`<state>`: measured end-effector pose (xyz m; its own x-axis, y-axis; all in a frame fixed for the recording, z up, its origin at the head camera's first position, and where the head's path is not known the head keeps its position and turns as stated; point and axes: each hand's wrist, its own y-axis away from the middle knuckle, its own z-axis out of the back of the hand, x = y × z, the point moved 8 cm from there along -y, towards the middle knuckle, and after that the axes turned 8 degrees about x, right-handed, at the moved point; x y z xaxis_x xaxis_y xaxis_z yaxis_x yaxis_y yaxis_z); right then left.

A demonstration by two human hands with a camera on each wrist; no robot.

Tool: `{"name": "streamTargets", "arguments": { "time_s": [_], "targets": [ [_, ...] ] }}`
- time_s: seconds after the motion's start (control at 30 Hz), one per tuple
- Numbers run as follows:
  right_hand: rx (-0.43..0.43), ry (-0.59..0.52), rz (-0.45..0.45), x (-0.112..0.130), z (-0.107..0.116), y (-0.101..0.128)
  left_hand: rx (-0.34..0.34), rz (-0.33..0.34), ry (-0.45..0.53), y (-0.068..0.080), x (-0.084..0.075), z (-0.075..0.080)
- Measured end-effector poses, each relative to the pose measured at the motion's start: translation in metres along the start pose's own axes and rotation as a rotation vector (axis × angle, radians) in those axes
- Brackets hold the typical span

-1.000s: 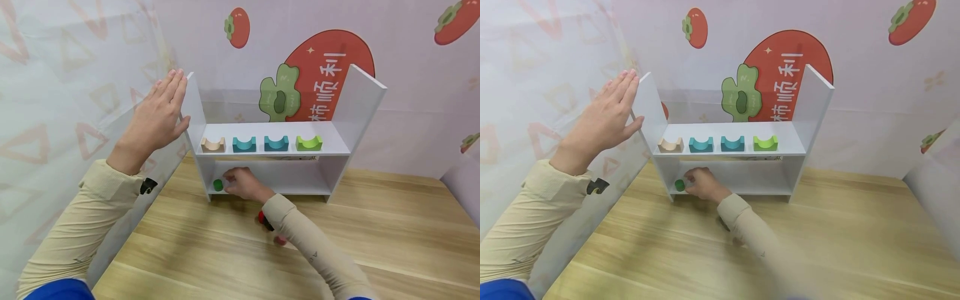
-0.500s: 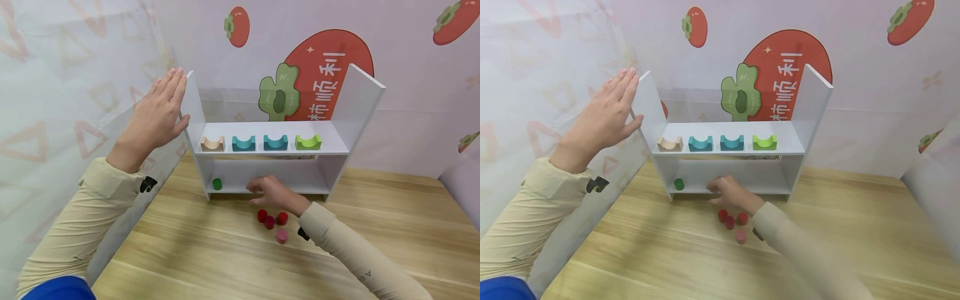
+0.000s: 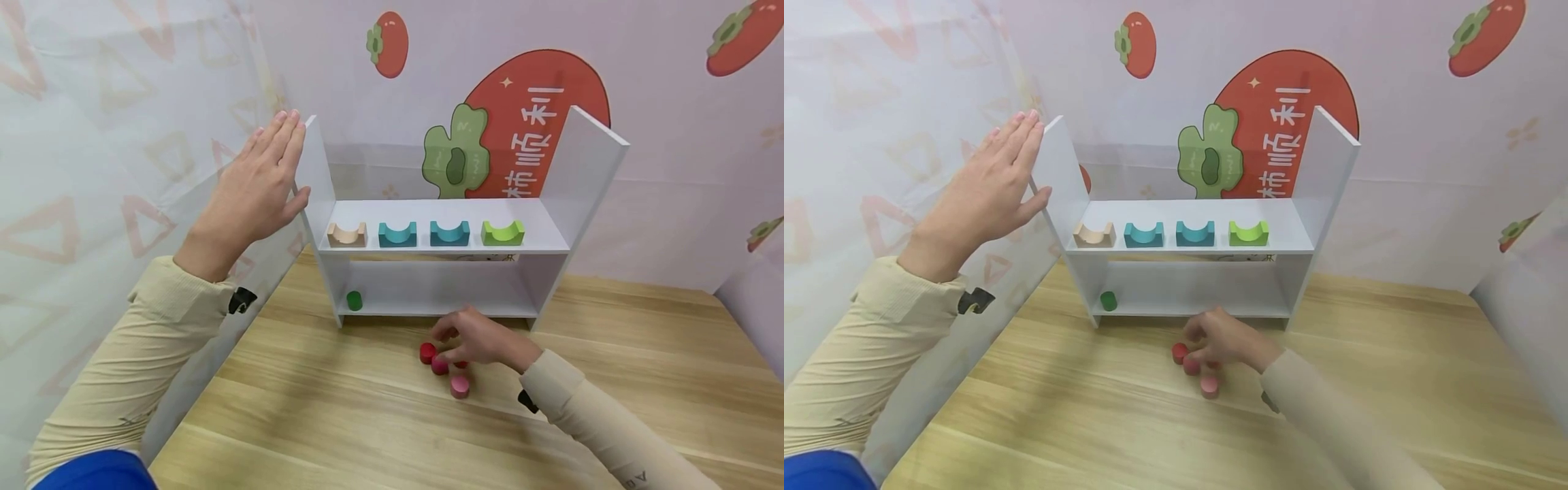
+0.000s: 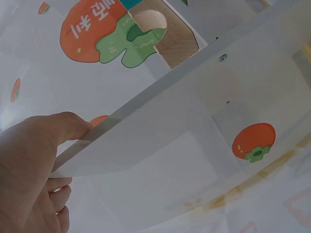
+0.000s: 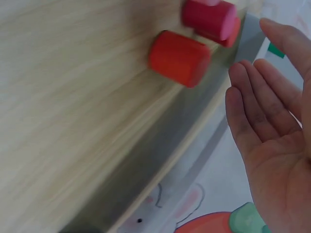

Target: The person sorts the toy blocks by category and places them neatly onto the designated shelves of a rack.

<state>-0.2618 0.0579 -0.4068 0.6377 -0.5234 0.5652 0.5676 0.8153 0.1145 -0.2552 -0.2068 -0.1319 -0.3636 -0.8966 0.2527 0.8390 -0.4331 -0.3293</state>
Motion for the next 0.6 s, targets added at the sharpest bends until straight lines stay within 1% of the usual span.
{"name": "streamTargets", "arguments": {
  "time_s": [0.2, 0.37, 0.6],
  "targets": [
    [0.031, -0.036, -0.017, -0.016, -0.011, 0.003, 0.004, -0.001, 0.004, 0.0, 0.0, 0.0],
    [0.05, -0.049, -0.006, -0.024, -0.022, 0.004, 0.006, -0.001, 0.004, 0.0, 0.0, -0.001],
    [0.025, -0.052, 0.02, -0.028, -0.029, 0.004, 0.005, 0.005, 0.003, -0.001, 0.001, -0.001]
  ]
}}
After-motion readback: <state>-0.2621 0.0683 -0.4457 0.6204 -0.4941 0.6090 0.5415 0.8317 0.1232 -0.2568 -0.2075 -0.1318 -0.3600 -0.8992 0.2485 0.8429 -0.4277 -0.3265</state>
